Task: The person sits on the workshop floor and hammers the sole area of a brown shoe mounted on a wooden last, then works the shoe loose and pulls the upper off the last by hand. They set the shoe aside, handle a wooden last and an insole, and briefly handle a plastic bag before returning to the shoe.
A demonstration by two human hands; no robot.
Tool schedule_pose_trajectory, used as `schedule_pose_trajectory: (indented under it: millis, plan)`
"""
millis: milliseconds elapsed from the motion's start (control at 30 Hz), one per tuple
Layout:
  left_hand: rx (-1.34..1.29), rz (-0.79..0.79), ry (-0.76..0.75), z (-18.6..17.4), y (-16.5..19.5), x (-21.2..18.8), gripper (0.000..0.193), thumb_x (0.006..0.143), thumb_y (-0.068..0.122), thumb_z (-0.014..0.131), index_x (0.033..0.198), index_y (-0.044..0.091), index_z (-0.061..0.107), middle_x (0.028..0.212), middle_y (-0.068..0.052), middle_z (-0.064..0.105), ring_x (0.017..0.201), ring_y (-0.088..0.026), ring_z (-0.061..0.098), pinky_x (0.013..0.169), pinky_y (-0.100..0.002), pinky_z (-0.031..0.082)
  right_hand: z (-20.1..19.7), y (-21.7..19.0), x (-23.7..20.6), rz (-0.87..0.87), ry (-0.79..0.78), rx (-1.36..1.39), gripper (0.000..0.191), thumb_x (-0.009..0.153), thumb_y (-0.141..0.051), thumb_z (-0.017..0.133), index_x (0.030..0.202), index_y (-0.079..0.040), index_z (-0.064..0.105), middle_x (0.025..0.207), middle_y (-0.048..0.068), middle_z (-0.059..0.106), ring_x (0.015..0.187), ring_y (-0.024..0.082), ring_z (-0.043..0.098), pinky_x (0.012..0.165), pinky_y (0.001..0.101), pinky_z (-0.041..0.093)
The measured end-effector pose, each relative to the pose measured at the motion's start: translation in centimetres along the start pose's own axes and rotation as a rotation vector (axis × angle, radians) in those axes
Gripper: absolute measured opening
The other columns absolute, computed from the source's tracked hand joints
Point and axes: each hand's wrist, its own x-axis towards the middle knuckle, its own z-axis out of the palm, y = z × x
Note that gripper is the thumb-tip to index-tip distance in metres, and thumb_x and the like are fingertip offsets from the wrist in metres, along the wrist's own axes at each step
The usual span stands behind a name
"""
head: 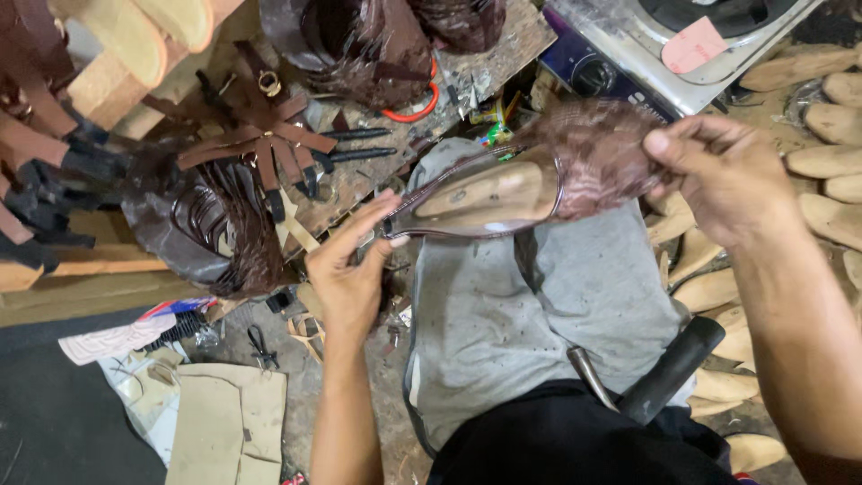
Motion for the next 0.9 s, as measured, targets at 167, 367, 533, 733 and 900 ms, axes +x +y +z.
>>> schedule_pose_trajectory:
  millis: [167,367,533,733,900]
  plan:
    - [0.004,-0.058,-0.034,2.1,-4.6,-0.3,0.046,0.08,-0.021,0.068,0.122,-0.003,0.072,0.131,-0.017,0.072,0.128,-0.025,0.066,0.112,-0.035,0.049,-0.6,2.8,0.3,-0.135,0.069,-0.246,0.017,0.104,-0.006,0.077,0.095,0.001,0.065,0.088,0.01,0.068,0.077,0.015,0.062,0.07,0.0284,0.052]
    - [-0.377,-0.29,-0.057,2.3,-7.0,-0.4,0.05,0.08,-0.028,0.053,0.119,0.0,0.068,0.147,-0.019,0.057,0.133,-0.028,0.06,0.096,-0.04,0.059,-3.0,4.4,1.8,-0.035,-0.062,0.13,0.009,0.106,-0.003,0.071,0.099,-0.001,0.065,0.093,0.009,0.07,0.087,0.016,0.065,0.08,0.0309,0.053]
    - [-0.425,-0.285,-0.144,2.3,-7.3,0.0,0.053,0.075,-0.03,0.054,0.118,-0.001,0.065,0.151,-0.019,0.053,0.138,-0.028,0.056,0.104,-0.038,0.058,-4.3,6.2,2.9,-0.011,-0.169,0.329,0.009,0.109,-0.003,0.068,0.101,-0.001,0.066,0.095,0.009,0.07,0.087,0.018,0.068,0.088,0.0363,0.055]
    - [-0.53,-0.211,-0.18,3.1,-5.3,-0.7,0.047,0.082,-0.024,0.069,0.122,0.0,0.066,0.149,-0.017,0.053,0.135,-0.026,0.057,0.111,-0.038,0.054,-5.5,8.3,3.6,0.077,-0.132,0.425,0.004,0.106,-0.009,0.067,0.103,-0.006,0.066,0.104,0.006,0.071,0.097,0.018,0.067,0.092,0.0354,0.055]
    - [-0.414,-0.188,-0.247,3.4,-2.3,-1.8,0.049,0.082,-0.02,0.071,0.125,0.002,0.069,0.148,-0.013,0.054,0.135,-0.023,0.056,0.106,-0.036,0.055,-5.7,8.0,3.0,0.098,-0.063,0.441,0.003,0.109,-0.007,0.065,0.109,-0.004,0.067,0.101,0.004,0.069,0.092,0.014,0.063,0.089,0.0302,0.051]
